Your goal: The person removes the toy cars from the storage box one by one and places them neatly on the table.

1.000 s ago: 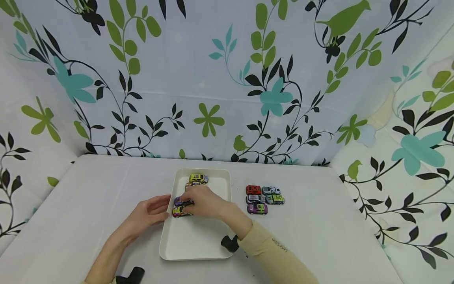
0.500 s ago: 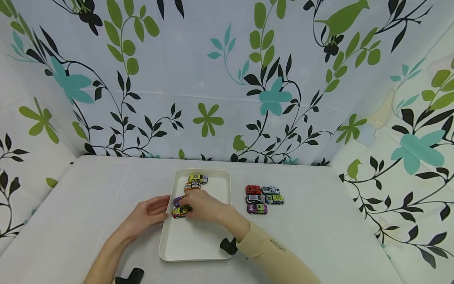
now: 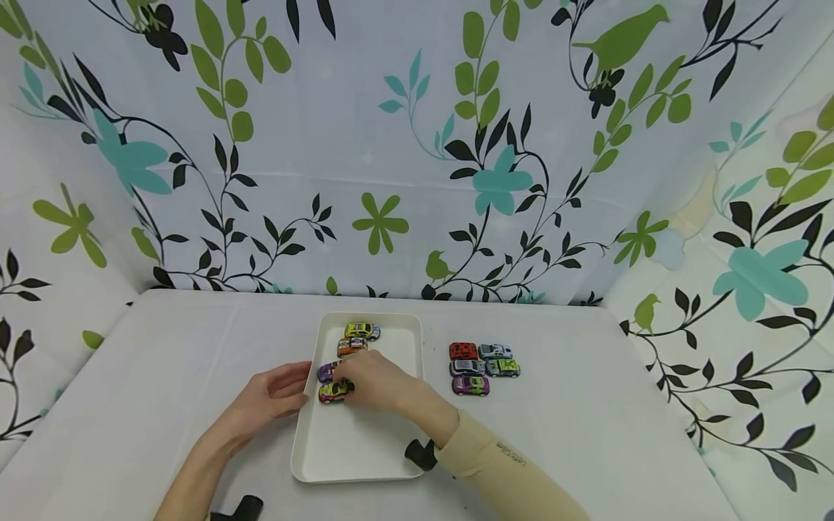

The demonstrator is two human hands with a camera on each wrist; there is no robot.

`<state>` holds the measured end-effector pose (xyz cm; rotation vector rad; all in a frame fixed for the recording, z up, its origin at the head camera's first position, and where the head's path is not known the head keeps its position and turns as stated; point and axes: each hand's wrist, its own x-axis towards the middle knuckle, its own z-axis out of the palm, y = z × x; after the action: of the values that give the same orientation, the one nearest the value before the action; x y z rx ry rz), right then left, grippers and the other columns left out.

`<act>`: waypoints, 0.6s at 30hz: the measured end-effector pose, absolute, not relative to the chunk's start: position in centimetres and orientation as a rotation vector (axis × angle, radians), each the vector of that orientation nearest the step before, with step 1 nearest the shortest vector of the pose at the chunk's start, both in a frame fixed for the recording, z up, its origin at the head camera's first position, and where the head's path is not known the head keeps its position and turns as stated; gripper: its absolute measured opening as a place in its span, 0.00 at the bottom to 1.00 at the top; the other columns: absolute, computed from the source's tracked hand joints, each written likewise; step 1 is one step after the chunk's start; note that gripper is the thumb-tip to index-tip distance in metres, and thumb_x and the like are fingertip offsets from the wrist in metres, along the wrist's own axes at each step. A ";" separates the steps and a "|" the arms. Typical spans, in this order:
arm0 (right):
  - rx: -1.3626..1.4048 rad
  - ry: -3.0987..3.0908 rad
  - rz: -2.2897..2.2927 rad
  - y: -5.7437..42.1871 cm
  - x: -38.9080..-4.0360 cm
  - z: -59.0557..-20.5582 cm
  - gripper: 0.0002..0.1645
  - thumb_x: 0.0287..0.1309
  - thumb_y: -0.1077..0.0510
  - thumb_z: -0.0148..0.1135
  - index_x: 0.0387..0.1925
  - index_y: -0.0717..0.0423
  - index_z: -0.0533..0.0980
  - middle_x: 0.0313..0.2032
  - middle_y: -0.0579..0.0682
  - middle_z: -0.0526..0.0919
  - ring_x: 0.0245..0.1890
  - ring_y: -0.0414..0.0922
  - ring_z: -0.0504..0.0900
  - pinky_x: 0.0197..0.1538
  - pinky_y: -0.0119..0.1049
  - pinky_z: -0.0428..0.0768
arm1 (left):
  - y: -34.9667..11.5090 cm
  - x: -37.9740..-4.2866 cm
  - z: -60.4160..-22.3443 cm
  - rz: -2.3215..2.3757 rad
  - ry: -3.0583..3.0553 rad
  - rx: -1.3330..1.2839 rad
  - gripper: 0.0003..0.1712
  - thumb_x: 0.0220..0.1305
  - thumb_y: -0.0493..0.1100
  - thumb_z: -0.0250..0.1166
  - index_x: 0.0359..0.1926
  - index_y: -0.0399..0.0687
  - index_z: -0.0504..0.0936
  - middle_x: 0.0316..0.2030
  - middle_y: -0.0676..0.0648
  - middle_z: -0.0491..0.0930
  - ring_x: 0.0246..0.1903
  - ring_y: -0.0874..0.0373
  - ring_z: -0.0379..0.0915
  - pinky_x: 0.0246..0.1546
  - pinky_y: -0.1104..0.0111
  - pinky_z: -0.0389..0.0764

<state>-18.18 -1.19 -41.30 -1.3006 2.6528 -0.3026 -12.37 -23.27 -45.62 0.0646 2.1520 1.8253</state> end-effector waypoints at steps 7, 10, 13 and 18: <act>-1.275 2.652 -0.317 0.4 -18.0 -39.2 0.16 0.58 0.58 0.72 0.49 0.49 0.85 0.45 0.42 0.86 0.48 0.37 0.82 0.57 0.31 0.78 | -23.2 -12.3 -45.6 1.826 2.147 0.073 0.39 0.66 0.36 0.65 0.73 0.32 0.59 0.71 0.28 0.61 0.70 0.35 0.61 0.55 0.64 0.83; -1.249 2.644 -0.331 1.1 -17.9 -38.7 0.16 0.58 0.57 0.72 0.49 0.49 0.85 0.46 0.41 0.86 0.49 0.36 0.82 0.58 0.29 0.78 | -23.1 -12.3 -45.5 1.820 2.146 0.069 0.39 0.66 0.36 0.64 0.73 0.32 0.59 0.71 0.28 0.60 0.70 0.35 0.61 0.55 0.63 0.83; -1.238 2.637 -0.349 1.9 -17.7 -38.5 0.16 0.59 0.57 0.71 0.50 0.49 0.85 0.46 0.41 0.86 0.48 0.35 0.82 0.56 0.28 0.79 | -23.1 -12.2 -45.5 1.818 2.148 0.065 0.39 0.66 0.36 0.64 0.73 0.32 0.58 0.71 0.28 0.60 0.70 0.35 0.61 0.55 0.63 0.83; -1.229 2.629 -0.415 3.4 -17.6 -38.4 0.16 0.59 0.58 0.71 0.49 0.50 0.85 0.46 0.43 0.87 0.46 0.35 0.82 0.51 0.26 0.80 | -23.0 -12.3 -45.5 1.810 2.161 0.065 0.39 0.66 0.36 0.64 0.74 0.32 0.58 0.72 0.29 0.60 0.70 0.35 0.60 0.56 0.63 0.82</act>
<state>-17.65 3.38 -38.37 -1.2286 2.6288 -0.4153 -12.26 -23.05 -45.48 0.0654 2.1609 1.8099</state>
